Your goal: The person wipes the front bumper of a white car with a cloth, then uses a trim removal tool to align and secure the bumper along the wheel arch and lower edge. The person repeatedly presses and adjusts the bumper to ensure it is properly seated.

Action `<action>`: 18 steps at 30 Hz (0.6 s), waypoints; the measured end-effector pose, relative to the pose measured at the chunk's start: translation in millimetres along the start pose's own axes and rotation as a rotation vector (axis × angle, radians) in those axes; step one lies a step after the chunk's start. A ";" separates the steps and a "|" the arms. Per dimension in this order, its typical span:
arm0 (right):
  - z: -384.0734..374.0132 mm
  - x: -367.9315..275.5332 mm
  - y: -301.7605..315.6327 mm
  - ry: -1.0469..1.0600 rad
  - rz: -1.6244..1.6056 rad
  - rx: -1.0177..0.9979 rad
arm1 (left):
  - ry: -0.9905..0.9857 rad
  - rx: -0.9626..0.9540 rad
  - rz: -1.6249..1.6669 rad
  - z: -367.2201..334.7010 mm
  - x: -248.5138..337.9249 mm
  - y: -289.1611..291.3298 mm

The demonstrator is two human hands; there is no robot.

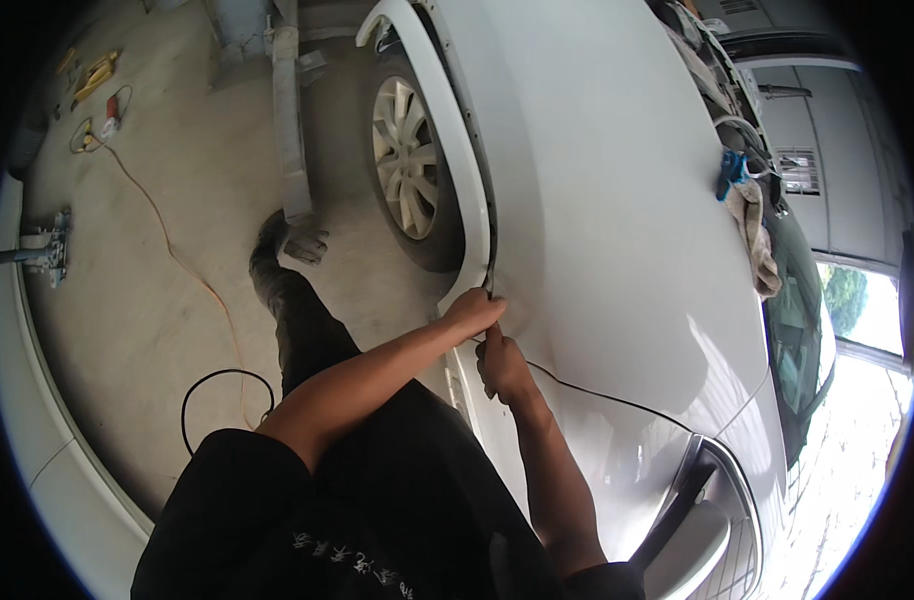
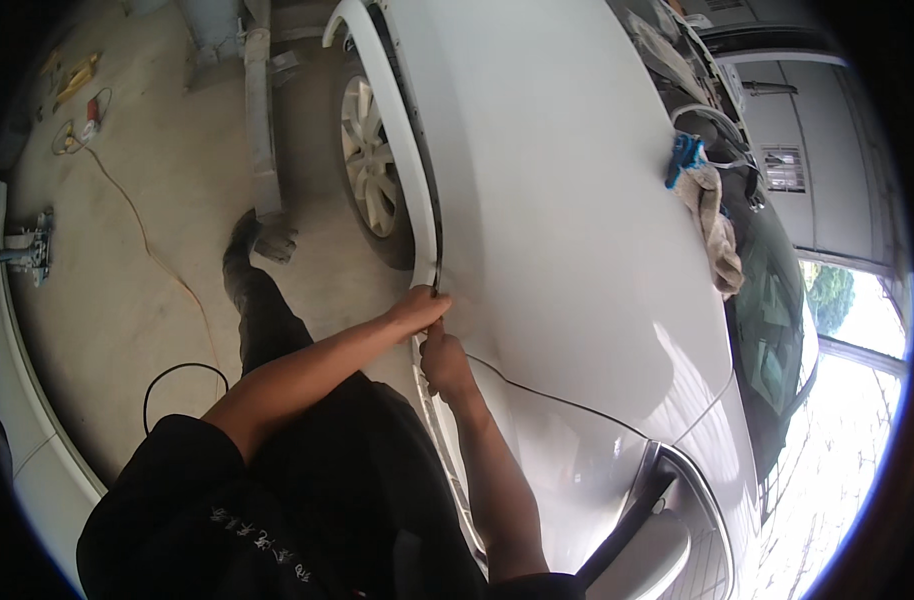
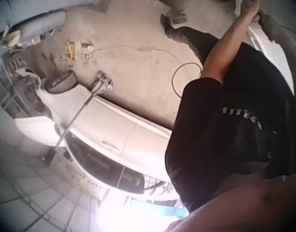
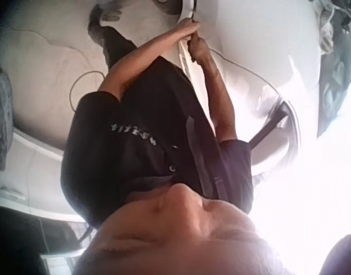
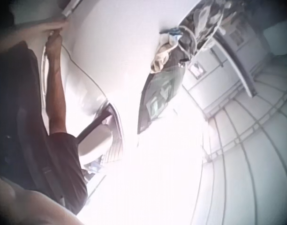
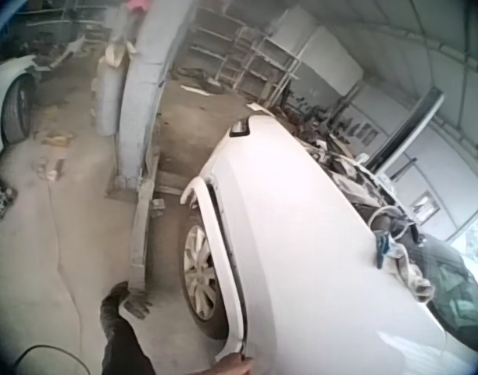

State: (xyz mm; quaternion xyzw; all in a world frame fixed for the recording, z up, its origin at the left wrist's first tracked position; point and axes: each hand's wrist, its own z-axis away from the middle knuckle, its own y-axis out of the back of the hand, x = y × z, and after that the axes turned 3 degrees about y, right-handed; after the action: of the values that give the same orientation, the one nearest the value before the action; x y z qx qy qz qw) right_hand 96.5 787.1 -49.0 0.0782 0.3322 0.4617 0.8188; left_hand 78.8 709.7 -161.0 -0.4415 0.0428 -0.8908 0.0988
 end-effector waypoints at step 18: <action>4.6 -24.2 1.6 0.008 0.967 0.037 | 0.060 -0.495 0.419 -8.9 -3.0 21.4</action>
State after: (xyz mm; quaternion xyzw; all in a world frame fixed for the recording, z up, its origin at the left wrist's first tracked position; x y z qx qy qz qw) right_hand 89.7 769.3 -33.3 0.2366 0.2690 0.7836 0.5075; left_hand 76.5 689.4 -172.3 -0.4072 0.3511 -0.8263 0.1680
